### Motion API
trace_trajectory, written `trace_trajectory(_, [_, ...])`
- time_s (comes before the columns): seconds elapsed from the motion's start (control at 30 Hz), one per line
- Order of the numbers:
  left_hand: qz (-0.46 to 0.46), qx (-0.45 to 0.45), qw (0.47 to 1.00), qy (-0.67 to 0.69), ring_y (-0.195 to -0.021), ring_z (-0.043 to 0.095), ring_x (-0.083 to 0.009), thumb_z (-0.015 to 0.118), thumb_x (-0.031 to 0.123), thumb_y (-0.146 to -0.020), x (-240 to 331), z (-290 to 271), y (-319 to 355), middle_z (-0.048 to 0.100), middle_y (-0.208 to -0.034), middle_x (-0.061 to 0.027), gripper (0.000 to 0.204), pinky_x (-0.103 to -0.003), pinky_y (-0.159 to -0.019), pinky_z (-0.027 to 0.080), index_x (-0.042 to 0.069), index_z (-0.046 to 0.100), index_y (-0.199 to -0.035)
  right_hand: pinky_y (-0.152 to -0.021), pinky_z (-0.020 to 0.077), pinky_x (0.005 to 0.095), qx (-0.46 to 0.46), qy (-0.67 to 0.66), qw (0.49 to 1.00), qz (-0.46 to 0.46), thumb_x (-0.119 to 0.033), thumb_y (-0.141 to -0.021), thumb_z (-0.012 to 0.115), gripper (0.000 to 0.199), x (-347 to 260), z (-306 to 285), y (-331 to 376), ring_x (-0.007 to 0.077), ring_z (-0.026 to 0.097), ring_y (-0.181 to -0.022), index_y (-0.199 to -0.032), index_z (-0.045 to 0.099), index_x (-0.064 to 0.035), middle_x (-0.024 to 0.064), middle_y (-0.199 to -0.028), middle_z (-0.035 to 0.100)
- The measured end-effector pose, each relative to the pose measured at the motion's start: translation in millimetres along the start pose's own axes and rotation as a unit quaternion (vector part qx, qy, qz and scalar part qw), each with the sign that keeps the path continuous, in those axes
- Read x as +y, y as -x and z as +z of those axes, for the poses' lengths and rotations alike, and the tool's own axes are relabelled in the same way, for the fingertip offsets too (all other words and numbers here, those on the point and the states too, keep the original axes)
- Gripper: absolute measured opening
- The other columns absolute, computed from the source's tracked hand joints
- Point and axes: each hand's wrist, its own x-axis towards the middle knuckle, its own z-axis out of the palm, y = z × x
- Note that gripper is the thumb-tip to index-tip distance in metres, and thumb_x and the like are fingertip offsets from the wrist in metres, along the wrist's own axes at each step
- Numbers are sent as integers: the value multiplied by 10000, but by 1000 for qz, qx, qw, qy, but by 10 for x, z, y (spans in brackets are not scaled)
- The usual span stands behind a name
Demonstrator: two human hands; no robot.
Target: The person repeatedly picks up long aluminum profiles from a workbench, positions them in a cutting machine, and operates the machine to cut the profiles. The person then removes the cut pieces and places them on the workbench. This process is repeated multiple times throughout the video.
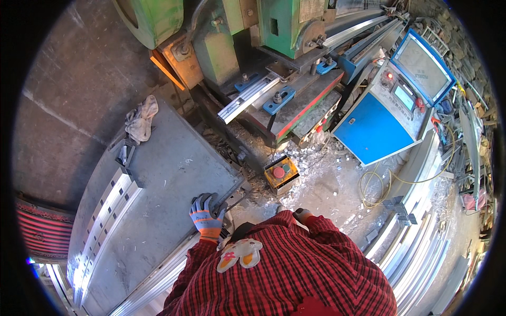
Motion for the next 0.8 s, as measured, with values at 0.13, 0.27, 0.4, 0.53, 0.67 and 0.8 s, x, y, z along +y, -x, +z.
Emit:
trace_trajectory(0.13, [9,3,1000,5,-1241,488,-319,828,378,-695,18,-10,-22,571,-1277,-45,589,-500,-1075,338,186,635,-1217,-945,505,448,7,2,1000,13,-499,-898,567,498,6,7,-5,364,662,-1085,-1134,723,-89,187,-1126,715])
trace_trajectory(0.27, [14,-1,1000,-4,-1253,475,-339,826,382,-663,-35,28,-1,555,-1291,-62,651,-504,-1068,345,189,607,-1245,-940,506,435,9,8,1000,12,-485,-905,573,482,-36,-11,20,352,664,-1086,-1138,721,-89,182,-1118,719])
trace_trajectory(0.4, [6,-2,1000,-5,-1251,476,-338,826,385,-659,-25,21,2,555,-1291,-64,650,-505,-1066,347,190,614,-1241,-938,506,436,-1,-2,1000,-6,-482,-908,575,484,-11,-15,16,352,665,-1082,-1137,719,-80,182,-1118,719])
trace_trajectory(0.53, [11,-4,1000,-3,-1250,477,-341,831,378,-652,-21,11,-5,555,-1291,-70,656,-506,-1068,347,185,614,-1241,-957,496,461,12,-9,1000,-16,-506,-909,533,519,20,14,18,385,652,-1095,-1114,726,-70,203,-1117,711])
trace_trajectory(0.67, [8,-2,1000,3,-1240,487,-315,830,369,-695,23,-15,-27,569,-1272,-45,587,-501,-1076,339,187,635,-1217,-933,505,436,6,20,1000,-9,-472,-907,579,479,57,41,-57,354,666,-1070,-1127,717,-70,184,-1111,719])
trace_trajectory(0.8, [6,-4,1000,2,-1255,473,-338,838,355,-655,-38,22,8,555,-1293,-66,648,-508,-1081,338,177,615,-1237,-934,506,440,7,20,1000,-18,-473,-910,570,479,42,32,-40,360,666,-1067,-1119,719,-68,190,-1103,719])
